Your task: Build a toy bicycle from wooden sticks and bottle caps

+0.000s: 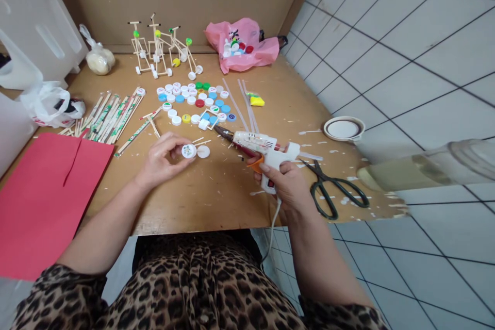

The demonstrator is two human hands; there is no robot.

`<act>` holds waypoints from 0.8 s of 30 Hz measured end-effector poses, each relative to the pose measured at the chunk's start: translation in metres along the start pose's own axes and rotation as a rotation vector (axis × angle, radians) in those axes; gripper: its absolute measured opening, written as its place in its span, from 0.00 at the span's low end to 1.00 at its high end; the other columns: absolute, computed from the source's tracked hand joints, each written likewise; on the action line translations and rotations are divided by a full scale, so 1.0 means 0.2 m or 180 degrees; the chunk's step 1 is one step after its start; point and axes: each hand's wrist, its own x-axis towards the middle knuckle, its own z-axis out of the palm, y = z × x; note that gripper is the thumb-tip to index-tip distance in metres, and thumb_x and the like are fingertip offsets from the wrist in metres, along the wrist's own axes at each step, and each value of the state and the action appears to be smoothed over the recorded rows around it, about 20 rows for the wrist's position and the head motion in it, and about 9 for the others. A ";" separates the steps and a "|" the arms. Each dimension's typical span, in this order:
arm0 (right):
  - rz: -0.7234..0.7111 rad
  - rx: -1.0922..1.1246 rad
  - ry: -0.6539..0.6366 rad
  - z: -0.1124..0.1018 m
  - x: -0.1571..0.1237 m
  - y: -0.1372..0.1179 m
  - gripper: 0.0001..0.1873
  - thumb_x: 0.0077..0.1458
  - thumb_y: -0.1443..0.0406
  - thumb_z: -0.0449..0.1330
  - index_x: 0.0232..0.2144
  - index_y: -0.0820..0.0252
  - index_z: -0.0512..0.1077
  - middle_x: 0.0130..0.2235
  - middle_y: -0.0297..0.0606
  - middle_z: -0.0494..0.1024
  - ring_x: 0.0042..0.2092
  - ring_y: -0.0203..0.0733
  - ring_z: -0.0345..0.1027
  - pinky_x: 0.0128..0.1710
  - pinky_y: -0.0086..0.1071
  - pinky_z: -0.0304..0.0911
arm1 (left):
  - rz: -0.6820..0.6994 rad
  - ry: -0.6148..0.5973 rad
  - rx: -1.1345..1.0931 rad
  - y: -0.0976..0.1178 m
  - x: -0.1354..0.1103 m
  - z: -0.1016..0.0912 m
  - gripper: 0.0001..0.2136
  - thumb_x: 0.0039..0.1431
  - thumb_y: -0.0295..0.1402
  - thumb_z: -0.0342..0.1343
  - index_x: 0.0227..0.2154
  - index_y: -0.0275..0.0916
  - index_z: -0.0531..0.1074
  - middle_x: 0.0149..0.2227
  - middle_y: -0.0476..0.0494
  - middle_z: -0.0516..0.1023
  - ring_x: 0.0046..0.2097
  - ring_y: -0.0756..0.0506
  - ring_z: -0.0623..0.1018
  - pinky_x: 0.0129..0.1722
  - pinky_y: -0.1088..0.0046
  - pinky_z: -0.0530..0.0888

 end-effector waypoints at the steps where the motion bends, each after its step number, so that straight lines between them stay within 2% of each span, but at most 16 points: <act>1: -0.0009 -0.0007 -0.0003 0.00 0.00 0.00 0.26 0.35 0.47 0.70 0.27 0.63 0.78 0.23 0.40 0.78 0.20 0.35 0.65 0.17 0.27 0.57 | 0.0008 0.0002 -0.0021 0.00 0.00 0.00 0.04 0.57 0.30 0.61 0.35 0.38 0.74 0.27 0.50 0.74 0.26 0.53 0.67 0.25 0.76 0.66; 9: -0.0103 0.0005 -0.0042 -0.02 0.00 0.01 0.26 0.34 0.46 0.70 0.25 0.63 0.77 0.20 0.39 0.77 0.20 0.35 0.64 0.17 0.27 0.57 | -0.0059 0.0035 -0.0051 -0.01 -0.01 0.01 0.04 0.56 0.29 0.61 0.36 0.39 0.74 0.27 0.51 0.72 0.26 0.53 0.67 0.25 0.76 0.66; 12: -0.0078 0.0131 -0.0062 -0.01 0.00 0.02 0.26 0.34 0.47 0.71 0.25 0.63 0.76 0.20 0.38 0.76 0.20 0.35 0.65 0.17 0.26 0.58 | -0.0141 0.0043 -0.0026 -0.01 -0.01 0.01 0.04 0.55 0.29 0.62 0.35 0.40 0.75 0.27 0.50 0.72 0.26 0.52 0.67 0.25 0.76 0.66; 16: 0.0079 0.0466 0.0107 -0.04 0.03 0.03 0.27 0.32 0.47 0.73 0.27 0.62 0.74 0.19 0.35 0.75 0.18 0.34 0.65 0.16 0.27 0.61 | -0.0373 0.0061 -0.0179 0.00 -0.01 0.01 0.04 0.53 0.29 0.63 0.33 0.40 0.76 0.26 0.50 0.72 0.26 0.52 0.67 0.25 0.75 0.67; 19: 0.0076 0.0849 0.0320 -0.09 0.07 0.01 0.25 0.34 0.51 0.74 0.30 0.60 0.74 0.20 0.31 0.74 0.19 0.33 0.66 0.18 0.25 0.65 | -0.0799 0.0141 -0.0613 -0.01 -0.02 0.01 0.06 0.49 0.30 0.65 0.32 0.40 0.77 0.26 0.50 0.74 0.26 0.52 0.68 0.25 0.75 0.68; 24: 0.0393 0.1182 0.0726 -0.21 0.17 -0.06 0.13 0.45 0.63 0.71 0.28 0.57 0.69 0.19 0.28 0.73 0.18 0.33 0.67 0.18 0.25 0.70 | -0.1970 0.0331 -0.1954 -0.02 -0.01 0.01 0.14 0.40 0.32 0.70 0.32 0.40 0.78 0.27 0.49 0.78 0.27 0.51 0.73 0.28 0.75 0.71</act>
